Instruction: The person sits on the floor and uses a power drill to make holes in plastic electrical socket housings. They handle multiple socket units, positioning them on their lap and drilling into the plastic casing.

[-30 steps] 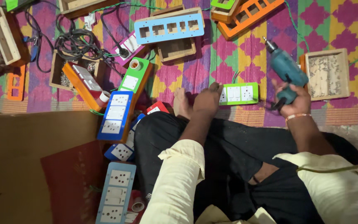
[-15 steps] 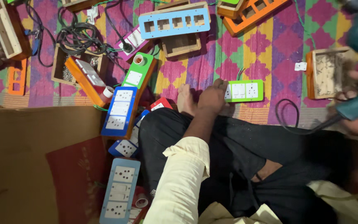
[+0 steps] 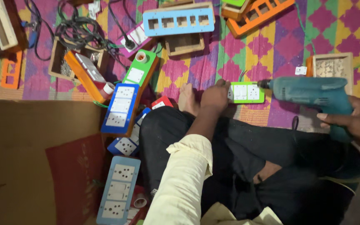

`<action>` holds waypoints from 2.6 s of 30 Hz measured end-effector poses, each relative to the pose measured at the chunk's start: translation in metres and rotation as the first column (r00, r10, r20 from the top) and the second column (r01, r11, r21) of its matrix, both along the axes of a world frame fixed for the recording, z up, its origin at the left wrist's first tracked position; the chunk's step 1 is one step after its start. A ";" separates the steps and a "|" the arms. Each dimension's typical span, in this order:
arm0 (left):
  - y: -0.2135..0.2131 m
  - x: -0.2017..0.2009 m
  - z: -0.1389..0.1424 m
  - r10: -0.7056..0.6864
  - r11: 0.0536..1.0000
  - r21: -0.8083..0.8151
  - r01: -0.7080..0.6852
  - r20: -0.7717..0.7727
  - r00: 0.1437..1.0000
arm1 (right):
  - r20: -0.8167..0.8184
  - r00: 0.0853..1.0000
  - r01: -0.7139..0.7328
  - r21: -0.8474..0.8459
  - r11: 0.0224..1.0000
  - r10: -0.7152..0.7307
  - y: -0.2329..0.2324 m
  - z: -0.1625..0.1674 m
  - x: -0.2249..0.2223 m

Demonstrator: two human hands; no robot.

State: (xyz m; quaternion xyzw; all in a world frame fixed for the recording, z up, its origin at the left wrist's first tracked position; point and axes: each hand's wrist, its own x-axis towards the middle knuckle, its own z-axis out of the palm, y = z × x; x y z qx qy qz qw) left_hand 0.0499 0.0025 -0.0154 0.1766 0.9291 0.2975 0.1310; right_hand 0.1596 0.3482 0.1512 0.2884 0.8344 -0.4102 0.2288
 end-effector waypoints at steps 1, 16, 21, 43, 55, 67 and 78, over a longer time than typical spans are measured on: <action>0.000 0.000 0.001 -0.014 1.000 -0.019 0.014 0.000 1.000 | -0.029 1.000 0.002 -0.044 0.999 -0.004 -0.005 0.004 0.000; 0.003 -0.003 0.009 -0.042 0.997 -0.072 0.043 0.017 0.999 | 0.124 0.980 -0.186 0.306 0.934 0.154 -0.041 0.019 -0.022; 0.005 -0.003 0.005 -0.032 0.995 -0.096 0.034 0.018 0.999 | 0.162 0.956 -0.286 0.353 0.891 0.243 -0.032 0.010 -0.030; 0.003 -0.001 0.008 -0.018 0.998 -0.057 0.018 0.005 1.000 | 0.063 0.979 -0.205 0.319 0.925 0.195 -0.041 0.011 -0.026; 0.003 -0.001 0.009 -0.010 0.998 -0.059 0.012 0.023 1.000 | 0.072 0.974 -0.228 0.316 0.921 0.216 -0.041 0.007 -0.027; 0.003 -0.001 0.007 0.004 0.999 -0.042 -0.004 0.007 1.000 | 0.014 0.980 -0.195 0.227 0.954 0.197 -0.028 -0.004 -0.029; 0.005 -0.003 0.007 0.003 0.996 -0.086 -0.001 0.030 1.000 | 0.193 0.942 -0.333 0.441 0.834 0.274 -0.041 0.007 -0.053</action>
